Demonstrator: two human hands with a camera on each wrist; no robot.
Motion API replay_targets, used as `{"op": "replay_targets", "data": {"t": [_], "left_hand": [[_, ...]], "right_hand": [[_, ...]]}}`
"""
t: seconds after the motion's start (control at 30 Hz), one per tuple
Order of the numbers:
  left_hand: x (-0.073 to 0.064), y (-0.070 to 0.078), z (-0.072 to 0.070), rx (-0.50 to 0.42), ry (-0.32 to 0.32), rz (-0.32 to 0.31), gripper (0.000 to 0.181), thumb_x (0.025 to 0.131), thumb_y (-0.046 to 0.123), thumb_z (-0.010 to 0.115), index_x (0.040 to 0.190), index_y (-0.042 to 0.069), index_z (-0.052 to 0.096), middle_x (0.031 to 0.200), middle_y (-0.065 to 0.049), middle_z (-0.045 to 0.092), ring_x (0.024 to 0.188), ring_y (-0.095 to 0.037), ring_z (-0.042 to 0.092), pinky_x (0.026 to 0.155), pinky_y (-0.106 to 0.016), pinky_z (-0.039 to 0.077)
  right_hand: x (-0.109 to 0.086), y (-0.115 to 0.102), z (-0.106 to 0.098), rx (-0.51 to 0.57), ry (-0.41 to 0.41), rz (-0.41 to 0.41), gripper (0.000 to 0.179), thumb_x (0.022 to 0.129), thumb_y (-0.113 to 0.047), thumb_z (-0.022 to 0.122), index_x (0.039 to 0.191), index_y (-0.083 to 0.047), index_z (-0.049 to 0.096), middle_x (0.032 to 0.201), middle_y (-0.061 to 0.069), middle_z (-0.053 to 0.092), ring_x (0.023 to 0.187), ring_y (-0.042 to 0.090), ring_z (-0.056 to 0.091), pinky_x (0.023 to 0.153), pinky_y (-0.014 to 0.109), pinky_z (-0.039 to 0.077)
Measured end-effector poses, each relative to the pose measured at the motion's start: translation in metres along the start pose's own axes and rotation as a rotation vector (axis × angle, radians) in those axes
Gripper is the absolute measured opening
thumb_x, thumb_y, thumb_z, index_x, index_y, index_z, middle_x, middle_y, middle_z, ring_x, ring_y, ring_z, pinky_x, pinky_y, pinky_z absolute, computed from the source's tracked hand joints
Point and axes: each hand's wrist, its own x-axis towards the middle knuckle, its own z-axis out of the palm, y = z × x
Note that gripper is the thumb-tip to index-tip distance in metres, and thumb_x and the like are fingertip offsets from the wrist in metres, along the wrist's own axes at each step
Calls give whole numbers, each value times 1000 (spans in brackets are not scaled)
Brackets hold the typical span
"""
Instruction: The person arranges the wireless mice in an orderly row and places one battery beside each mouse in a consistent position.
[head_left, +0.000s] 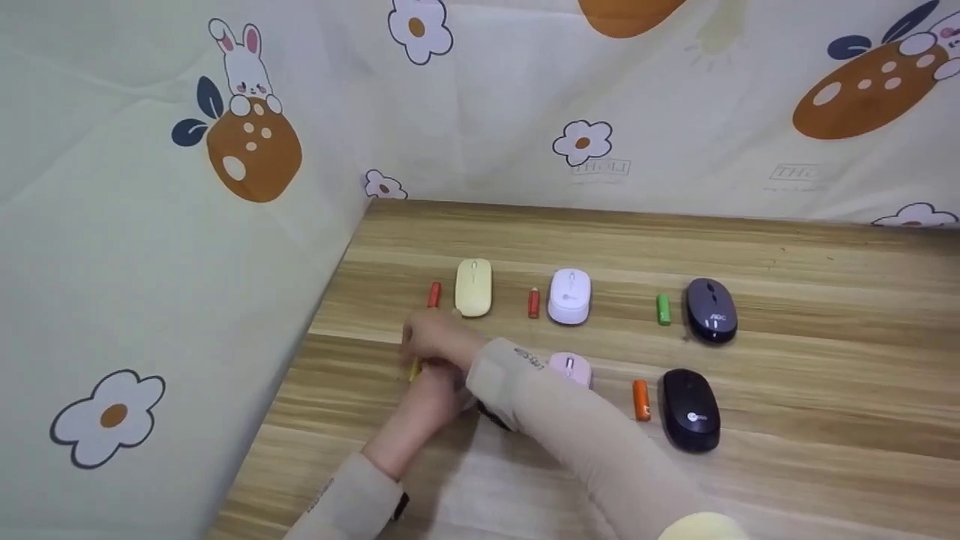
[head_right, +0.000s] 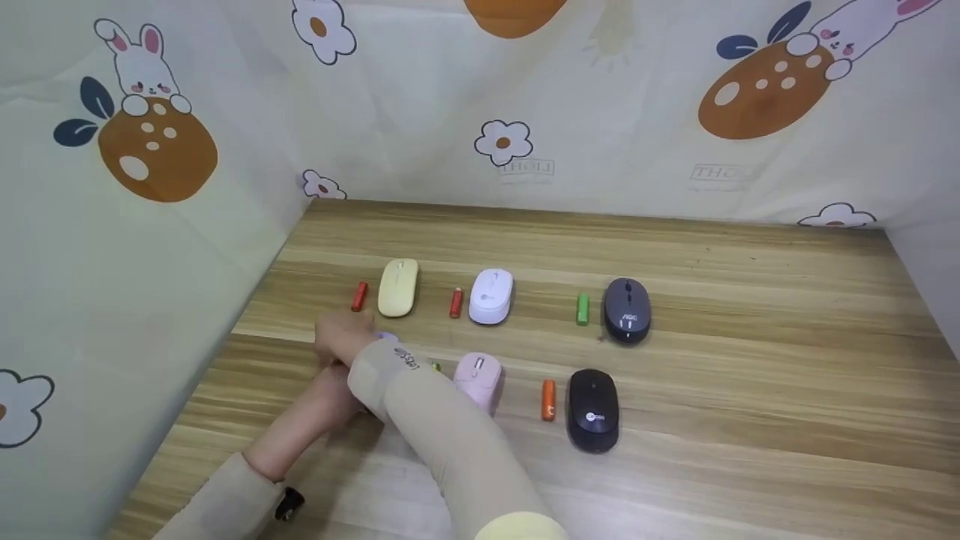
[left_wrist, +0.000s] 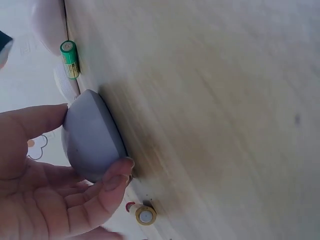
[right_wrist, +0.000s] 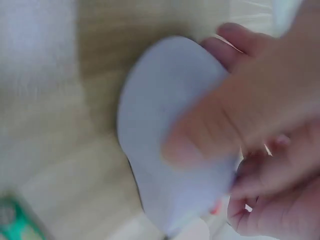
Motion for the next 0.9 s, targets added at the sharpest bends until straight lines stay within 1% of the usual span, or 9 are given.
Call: {"op": "replay_targets", "data": {"t": [0.07, 0.2, 0.3, 0.4, 0.53, 0.67, 0.77, 0.83, 0.9], "left_hand": [[0, -2, 0, -112, -28, -107, 52, 78, 14, 62, 118, -13, 44, 88, -27, 58, 82, -37, 57, 69, -46, 48], [2, -5, 0, -137, -89, -266, 64, 79, 20, 65, 128, -11, 37, 87, -30, 58, 78, -36, 58, 66, -48, 49], [5, -4, 1, -152, -148, -346, 68, 81, 23, 66, 132, -9, 35, 98, -33, 56, 83, -35, 59, 72, -48, 50], [7, -2, 3, -177, -190, -385, 70, 83, 24, 65, 135, -8, 32, 104, -34, 55, 87, -34, 58, 76, -48, 49], [9, -1, 3, -188, -216, -418, 71, 83, 25, 65, 137, -7, 31, 106, -33, 54, 85, -31, 57, 76, -47, 49], [9, -3, 2, -178, -208, -421, 71, 84, 25, 64, 137, -7, 31, 106, -32, 54, 83, -29, 56, 75, -47, 49], [9, -5, 0, -169, -199, -414, 70, 84, 26, 63, 137, -8, 31, 106, -33, 54, 82, -29, 56, 74, -47, 49], [8, -7, -2, -167, -195, -412, 70, 85, 25, 63, 137, -8, 31, 106, -33, 54, 82, -29, 57, 73, -46, 50], [8, -9, -3, -168, -189, -411, 70, 84, 25, 63, 137, -8, 31, 107, -34, 53, 82, -29, 57, 73, -46, 50]], "right_hand": [[-5, 2, -16, 56, 19, 14, 10, 80, -21, 64, 84, -15, 71, 79, -5, 66, 72, 12, 54, 76, 33, 38], [-27, 22, -53, 144, 68, -42, 14, 81, -17, 62, 92, -12, 70, 81, -1, 66, 72, 9, 52, 73, 27, 40], [-59, 57, -78, 296, 100, -100, 18, 83, -13, 60, 98, -5, 67, 82, 4, 65, 66, 7, 50, 61, 21, 41], [-103, 104, -95, 384, 157, -96, 19, 85, -10, 58, 100, -1, 65, 84, 8, 63, 68, 9, 50, 61, 22, 43], [-167, 174, -104, 291, 292, -17, 20, 86, -11, 58, 102, 1, 64, 88, 12, 65, 75, 15, 56, 67, 28, 47], [-220, 236, -108, 187, 478, 84, 20, 86, -7, 58, 102, 4, 63, 90, 17, 65, 73, 13, 56, 63, 24, 46], [-247, 277, -107, 109, 624, 139, 20, 86, -5, 57, 101, 6, 62, 87, 18, 64, 72, 6, 51, 61, 18, 43], [-260, 299, -104, 62, 705, 176, 22, 87, -7, 56, 103, 8, 61, 89, 21, 61, 72, 14, 54, 62, 24, 45], [-270, 317, -99, 16, 733, 214, 29, 90, -13, 54, 108, 8, 58, 98, 27, 58, 81, 28, 57, 72, 36, 46]]}}
